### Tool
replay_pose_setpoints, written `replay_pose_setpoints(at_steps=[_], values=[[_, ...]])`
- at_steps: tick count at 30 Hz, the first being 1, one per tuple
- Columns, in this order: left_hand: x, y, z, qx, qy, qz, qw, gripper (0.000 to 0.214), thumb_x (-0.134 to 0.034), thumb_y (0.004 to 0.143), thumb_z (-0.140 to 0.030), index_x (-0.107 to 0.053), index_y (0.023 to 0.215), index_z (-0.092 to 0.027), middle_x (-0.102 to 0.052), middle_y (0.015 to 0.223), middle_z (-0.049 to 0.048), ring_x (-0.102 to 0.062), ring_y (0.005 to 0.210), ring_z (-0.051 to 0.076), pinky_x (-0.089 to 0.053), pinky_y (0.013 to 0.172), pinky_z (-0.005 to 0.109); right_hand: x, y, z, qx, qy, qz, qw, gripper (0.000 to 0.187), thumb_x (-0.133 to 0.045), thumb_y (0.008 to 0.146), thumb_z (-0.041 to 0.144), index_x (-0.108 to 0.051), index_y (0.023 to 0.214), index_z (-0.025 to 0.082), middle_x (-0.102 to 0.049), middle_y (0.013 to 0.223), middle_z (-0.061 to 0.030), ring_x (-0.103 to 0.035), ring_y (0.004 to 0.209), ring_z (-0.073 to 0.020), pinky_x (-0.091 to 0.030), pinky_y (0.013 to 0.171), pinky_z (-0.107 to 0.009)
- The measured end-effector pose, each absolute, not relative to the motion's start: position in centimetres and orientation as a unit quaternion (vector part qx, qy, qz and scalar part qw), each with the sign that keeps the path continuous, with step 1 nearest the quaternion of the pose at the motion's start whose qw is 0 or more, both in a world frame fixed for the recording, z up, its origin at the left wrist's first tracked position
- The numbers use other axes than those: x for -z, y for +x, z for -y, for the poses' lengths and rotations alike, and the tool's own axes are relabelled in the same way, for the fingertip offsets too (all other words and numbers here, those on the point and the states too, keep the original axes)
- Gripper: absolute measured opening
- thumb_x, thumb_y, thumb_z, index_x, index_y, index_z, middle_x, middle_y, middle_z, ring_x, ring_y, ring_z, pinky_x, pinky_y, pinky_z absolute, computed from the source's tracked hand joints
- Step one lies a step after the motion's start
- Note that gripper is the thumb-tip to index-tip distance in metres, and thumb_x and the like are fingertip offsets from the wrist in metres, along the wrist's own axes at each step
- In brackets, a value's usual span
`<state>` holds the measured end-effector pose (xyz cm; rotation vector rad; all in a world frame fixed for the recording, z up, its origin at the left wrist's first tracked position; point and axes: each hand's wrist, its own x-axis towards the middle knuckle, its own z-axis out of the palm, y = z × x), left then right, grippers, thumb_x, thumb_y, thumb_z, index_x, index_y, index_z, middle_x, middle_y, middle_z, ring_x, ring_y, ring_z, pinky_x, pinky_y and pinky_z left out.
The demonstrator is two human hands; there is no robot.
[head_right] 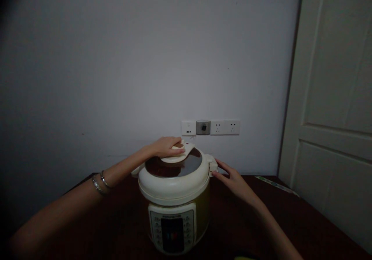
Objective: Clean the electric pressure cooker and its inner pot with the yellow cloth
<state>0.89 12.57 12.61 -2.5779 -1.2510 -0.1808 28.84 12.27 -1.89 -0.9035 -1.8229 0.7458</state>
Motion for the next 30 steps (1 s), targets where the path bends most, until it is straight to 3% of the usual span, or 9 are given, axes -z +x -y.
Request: replay_pose_setpoints(at_steps=[12, 30], values=[[-12.3, 1.0, -12.1, 0.070, -0.883, 0.441, 0.143, 0.055, -0.026, 0.085, -0.063, -0.053, 0.102, -0.018, -0.065, 0.100, 0.0110, -0.059, 0.086, 0.021, -0.040, 0.068, 0.029, 2.5, 30.2, -13.3, -0.323, -0.389, 0.715, 0.483, 0.068, -0.058, 0.078, 0.053, -0.043, 0.135, 0.019, -0.049, 0.134, -0.0122, -0.049, 0.121, -0.0270, -0.045, 0.098, -0.042], [-12.0, 1.6, -11.6, 0.081, -0.852, 0.497, 0.145, 0.066, -0.019, 0.083, -0.068, -0.054, 0.108, -0.017, -0.064, 0.106, 0.0136, -0.060, 0.089, 0.024, -0.043, 0.068, 0.033, 1.9, 31.0, -13.1, -0.228, -0.446, 0.704, 0.503, 0.060, -0.053, 0.080, 0.052, -0.048, 0.131, 0.020, -0.053, 0.130, -0.0125, -0.056, 0.114, -0.0273, -0.047, 0.094, -0.042]])
